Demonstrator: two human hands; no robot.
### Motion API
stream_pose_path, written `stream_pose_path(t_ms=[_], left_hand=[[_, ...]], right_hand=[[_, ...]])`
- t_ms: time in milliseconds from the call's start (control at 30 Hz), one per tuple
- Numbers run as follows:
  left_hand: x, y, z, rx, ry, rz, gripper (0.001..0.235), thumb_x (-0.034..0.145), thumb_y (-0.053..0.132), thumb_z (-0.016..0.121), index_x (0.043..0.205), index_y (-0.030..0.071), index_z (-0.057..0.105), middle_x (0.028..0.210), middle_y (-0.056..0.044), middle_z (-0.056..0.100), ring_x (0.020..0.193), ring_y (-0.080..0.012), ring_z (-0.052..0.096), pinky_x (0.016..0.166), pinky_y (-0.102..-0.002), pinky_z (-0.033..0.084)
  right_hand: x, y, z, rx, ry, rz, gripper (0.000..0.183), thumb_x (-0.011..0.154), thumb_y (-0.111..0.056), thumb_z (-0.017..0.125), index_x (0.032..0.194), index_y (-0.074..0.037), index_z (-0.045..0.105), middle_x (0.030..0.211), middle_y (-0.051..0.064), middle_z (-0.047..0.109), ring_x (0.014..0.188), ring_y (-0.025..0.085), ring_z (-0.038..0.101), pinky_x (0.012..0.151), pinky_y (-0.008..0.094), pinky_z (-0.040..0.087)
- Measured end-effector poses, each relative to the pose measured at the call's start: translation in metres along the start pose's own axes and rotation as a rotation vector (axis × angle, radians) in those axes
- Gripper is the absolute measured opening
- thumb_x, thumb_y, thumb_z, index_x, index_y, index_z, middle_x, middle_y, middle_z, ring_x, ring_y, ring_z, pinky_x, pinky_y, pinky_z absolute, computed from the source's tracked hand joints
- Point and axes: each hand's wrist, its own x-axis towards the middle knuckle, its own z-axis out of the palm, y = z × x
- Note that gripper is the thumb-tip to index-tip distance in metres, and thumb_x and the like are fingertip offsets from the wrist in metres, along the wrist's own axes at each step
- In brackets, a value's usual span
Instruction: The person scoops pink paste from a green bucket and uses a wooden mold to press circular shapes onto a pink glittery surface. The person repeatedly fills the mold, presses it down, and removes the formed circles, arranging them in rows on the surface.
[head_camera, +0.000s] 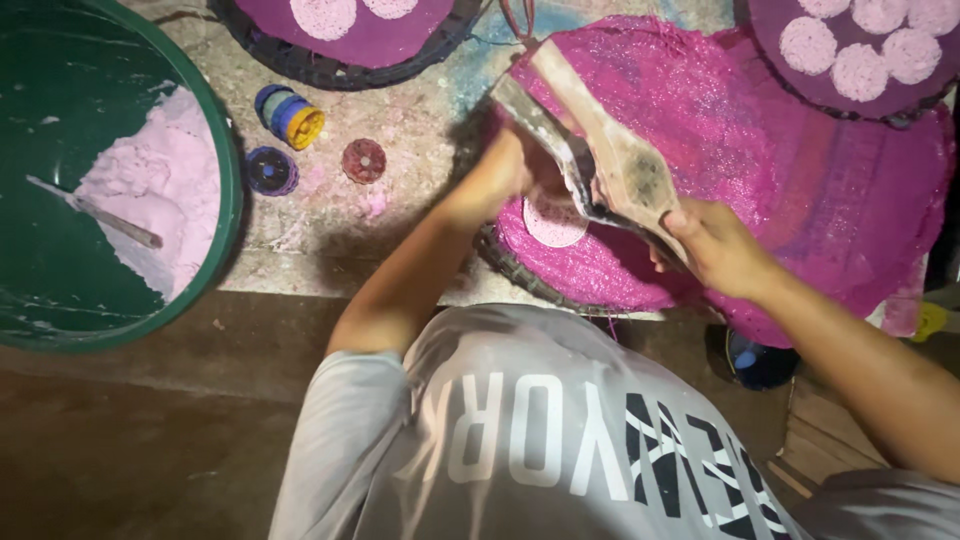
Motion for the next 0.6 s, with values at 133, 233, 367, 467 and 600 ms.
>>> stream_pose_path(t_ms=[133,233,367,467,600], left_hand=[[-0.055,-0.02,0.012,0.495,0.147,-0.092,0.062,0.104,0.048,0.023,0.16,0.022,0.018,0.102,-0.015,0.072,0.064,-0.0231,0.059,0.057,-0.034,0.049],[-0.107,-0.02,0.015,1.044,0.097,0.417,0.069,0.098,0.029,0.043,0.162,0.012,0.022,0.112,-0.011,0.075,0.063,-0.0223,0.064,0.061,-0.034,0.055],[-0.141,-0.023,0.017,1.483,0.262,0.621,0.056,0.09,0.013,0.056,0.147,0.017,0.06,0.106,-0.008,0.071,0.087,-0.0284,0.07,0.077,-0.039,0.056],[-0.142,-0.028,0.018,1.577,0.458,0.719,0.05,0.088,0.014,0.059,0.137,0.007,0.065,0.136,-0.014,0.061,0.115,-0.0335,0.061,0.099,-0.045,0.05],[-0.137,-0.035,0.02,1.587,0.427,0.653,0.053,0.085,0.017,0.061,0.137,0.007,0.063,0.144,-0.014,0.055,0.131,-0.0332,0.047,0.11,-0.051,0.033]], right_hand=[[-0.008,0.016,0.006,0.026,0.093,-0.118,0.073,0.099,-0.067,0.044,0.109,0.002,0.065,0.082,0.008,0.069,0.075,0.017,0.068,0.069,0.033,0.055],[-0.008,0.027,0.011,0.119,0.176,-0.236,0.076,0.101,-0.069,0.045,0.116,0.003,0.063,0.088,0.008,0.067,0.079,0.018,0.067,0.073,0.034,0.055],[-0.013,0.051,0.025,0.437,0.239,-0.409,0.084,0.101,-0.074,0.05,0.131,0.004,0.057,0.097,0.011,0.062,0.085,0.02,0.062,0.078,0.037,0.055],[-0.02,0.068,0.041,0.656,0.27,-0.365,0.093,0.097,-0.081,0.051,0.135,0.004,0.053,0.106,0.015,0.063,0.096,0.024,0.064,0.087,0.039,0.054],[-0.026,0.079,0.052,0.686,0.33,-0.388,0.103,0.09,-0.089,0.046,0.138,0.002,0.048,0.104,0.015,0.062,0.095,0.025,0.063,0.088,0.042,0.055]])
